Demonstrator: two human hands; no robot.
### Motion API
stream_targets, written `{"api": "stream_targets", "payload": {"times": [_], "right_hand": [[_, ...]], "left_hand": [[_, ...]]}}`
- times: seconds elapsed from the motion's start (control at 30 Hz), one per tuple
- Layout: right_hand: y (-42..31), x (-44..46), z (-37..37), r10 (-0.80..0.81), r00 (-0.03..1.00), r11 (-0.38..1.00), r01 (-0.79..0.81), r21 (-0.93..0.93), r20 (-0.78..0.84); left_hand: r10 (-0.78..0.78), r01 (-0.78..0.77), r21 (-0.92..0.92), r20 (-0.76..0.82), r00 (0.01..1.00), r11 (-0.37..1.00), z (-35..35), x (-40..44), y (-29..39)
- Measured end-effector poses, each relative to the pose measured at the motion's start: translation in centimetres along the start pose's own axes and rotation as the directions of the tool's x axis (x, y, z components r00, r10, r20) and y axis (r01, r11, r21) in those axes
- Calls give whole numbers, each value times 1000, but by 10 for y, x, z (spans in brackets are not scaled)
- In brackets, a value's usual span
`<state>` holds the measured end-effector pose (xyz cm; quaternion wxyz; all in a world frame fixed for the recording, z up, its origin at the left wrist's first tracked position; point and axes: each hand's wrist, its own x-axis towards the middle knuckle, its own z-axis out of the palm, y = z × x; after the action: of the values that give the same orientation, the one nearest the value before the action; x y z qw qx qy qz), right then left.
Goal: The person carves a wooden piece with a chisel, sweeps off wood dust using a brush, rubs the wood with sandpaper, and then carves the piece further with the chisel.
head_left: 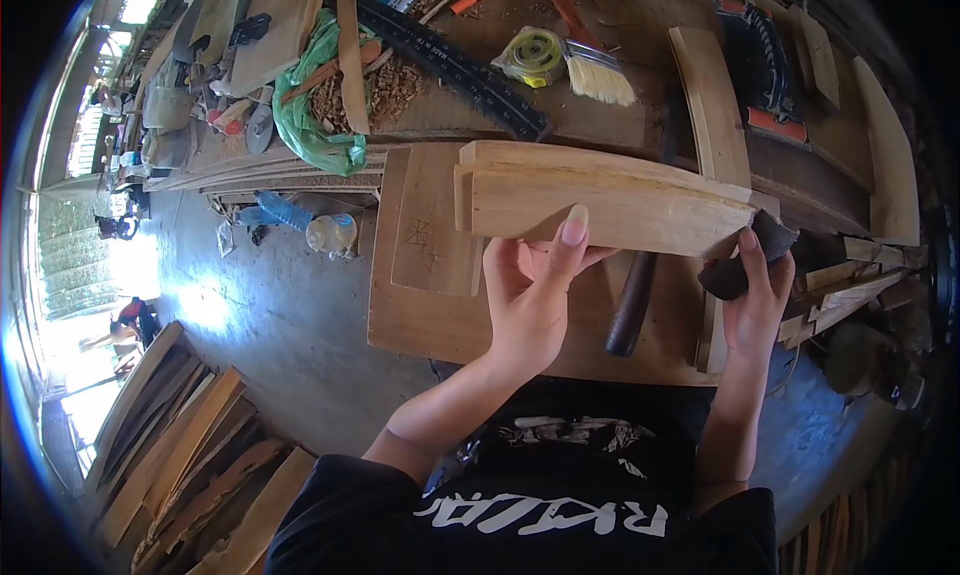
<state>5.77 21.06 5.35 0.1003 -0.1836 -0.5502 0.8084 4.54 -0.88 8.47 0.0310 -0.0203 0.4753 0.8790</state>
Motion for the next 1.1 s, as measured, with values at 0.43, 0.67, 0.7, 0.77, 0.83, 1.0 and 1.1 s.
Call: {"api": "stream_targets", "payload": {"times": [0.43, 0.67, 0.7, 0.77, 0.83, 1.0, 1.1], "right_hand": [[18, -7, -19, -241, 970, 968, 242, -62, 18], [8, -1, -3, -42, 997, 991, 34, -130, -65], [5, -1, 1, -49, 996, 988, 38, -147, -75], [-1, -1, 13, -63, 994, 983, 45, -180, -93], [-7, -3, 21, -51, 997, 984, 39, -175, -62], [-6, -2, 21, -20, 996, 977, 0, -215, -90], [-4, 0, 19, -25, 996, 977, 6, -213, -84]], "left_hand": [[88, -85, -32, 129, 988, 996, -10, -5, -4], [59, -60, 55, 20, 998, 997, -2, -9, -1], [60, -61, 70, 18, 998, 996, -1, -9, 0], [60, -61, 94, 13, 998, 994, 1, -10, 3], [60, -60, 114, 4, 998, 992, 3, -11, 7], [36, -36, 143, 5, 999, 989, 7, -14, 13], [21, -19, 139, -12, 1000, 990, 7, -15, 14]]}}
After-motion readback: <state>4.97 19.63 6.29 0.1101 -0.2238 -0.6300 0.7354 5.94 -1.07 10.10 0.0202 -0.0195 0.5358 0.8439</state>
